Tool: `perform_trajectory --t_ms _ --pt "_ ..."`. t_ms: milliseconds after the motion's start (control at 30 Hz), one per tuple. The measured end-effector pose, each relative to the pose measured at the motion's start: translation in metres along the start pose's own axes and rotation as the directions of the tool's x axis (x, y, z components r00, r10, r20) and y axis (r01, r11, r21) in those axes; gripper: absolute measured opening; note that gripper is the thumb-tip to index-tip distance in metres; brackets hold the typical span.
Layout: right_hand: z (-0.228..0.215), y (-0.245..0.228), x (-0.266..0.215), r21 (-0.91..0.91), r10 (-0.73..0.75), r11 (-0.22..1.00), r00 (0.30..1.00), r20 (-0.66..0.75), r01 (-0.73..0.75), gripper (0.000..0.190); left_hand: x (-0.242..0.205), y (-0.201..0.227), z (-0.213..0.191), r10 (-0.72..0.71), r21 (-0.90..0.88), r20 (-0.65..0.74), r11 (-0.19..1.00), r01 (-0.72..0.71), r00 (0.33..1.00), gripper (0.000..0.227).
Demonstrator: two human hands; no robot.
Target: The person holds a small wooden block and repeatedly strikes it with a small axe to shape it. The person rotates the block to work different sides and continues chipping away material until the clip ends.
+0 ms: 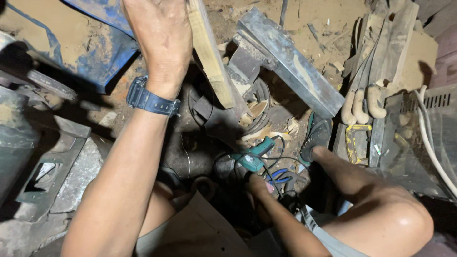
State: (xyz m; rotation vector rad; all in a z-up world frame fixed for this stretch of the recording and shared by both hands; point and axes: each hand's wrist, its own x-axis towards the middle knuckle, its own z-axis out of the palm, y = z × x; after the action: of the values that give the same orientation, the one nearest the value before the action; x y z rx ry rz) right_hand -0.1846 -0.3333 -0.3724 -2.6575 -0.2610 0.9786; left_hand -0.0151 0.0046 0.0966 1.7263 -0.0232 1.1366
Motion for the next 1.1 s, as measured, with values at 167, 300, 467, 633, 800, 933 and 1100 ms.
perform_trajectory --t_ms 167,300,467,633,800,933,1100 --pt "-0.006 -0.022 0.002 0.187 0.126 0.974 0.992 0.027 -0.129 0.037 0.008 0.005 -0.003 0.018 -0.137 0.09 0.99 -0.005 0.996 0.05" --pt "-0.018 -0.016 -0.021 0.269 0.096 0.957 0.994 0.045 -0.105 0.036 0.013 0.01 -0.013 -0.091 -0.041 0.231 0.994 0.103 0.969 0.1" --pt "-0.057 -0.025 0.0 0.342 0.013 0.939 1.0 0.009 -0.016 0.035 0.03 0.026 -0.014 -0.364 0.028 0.379 0.923 0.383 0.851 0.115" --pt "-0.069 -0.02 -0.014 0.406 -0.016 0.914 1.0 0.002 0.014 0.034 0.038 0.035 -0.016 -0.269 0.0 0.375 0.957 0.29 0.887 0.126" --pt "-0.07 -0.016 -0.032 0.447 -0.027 0.894 1.0 0.008 0.021 0.033 0.045 0.041 -0.023 -0.295 -0.062 0.32 0.942 0.33 0.9 0.119" --pt "-0.073 -0.006 -0.058 0.466 -0.019 0.885 0.999 0.027 0.004 0.032 0.048 0.038 -0.022 -0.238 -0.029 0.278 0.966 0.256 0.931 0.114" --pt "-0.1 -0.008 -0.071 0.473 -0.015 0.881 1.0 -0.002 0.014 0.031 0.051 0.032 -0.014 -0.231 -0.105 0.254 0.959 0.264 0.939 0.115"
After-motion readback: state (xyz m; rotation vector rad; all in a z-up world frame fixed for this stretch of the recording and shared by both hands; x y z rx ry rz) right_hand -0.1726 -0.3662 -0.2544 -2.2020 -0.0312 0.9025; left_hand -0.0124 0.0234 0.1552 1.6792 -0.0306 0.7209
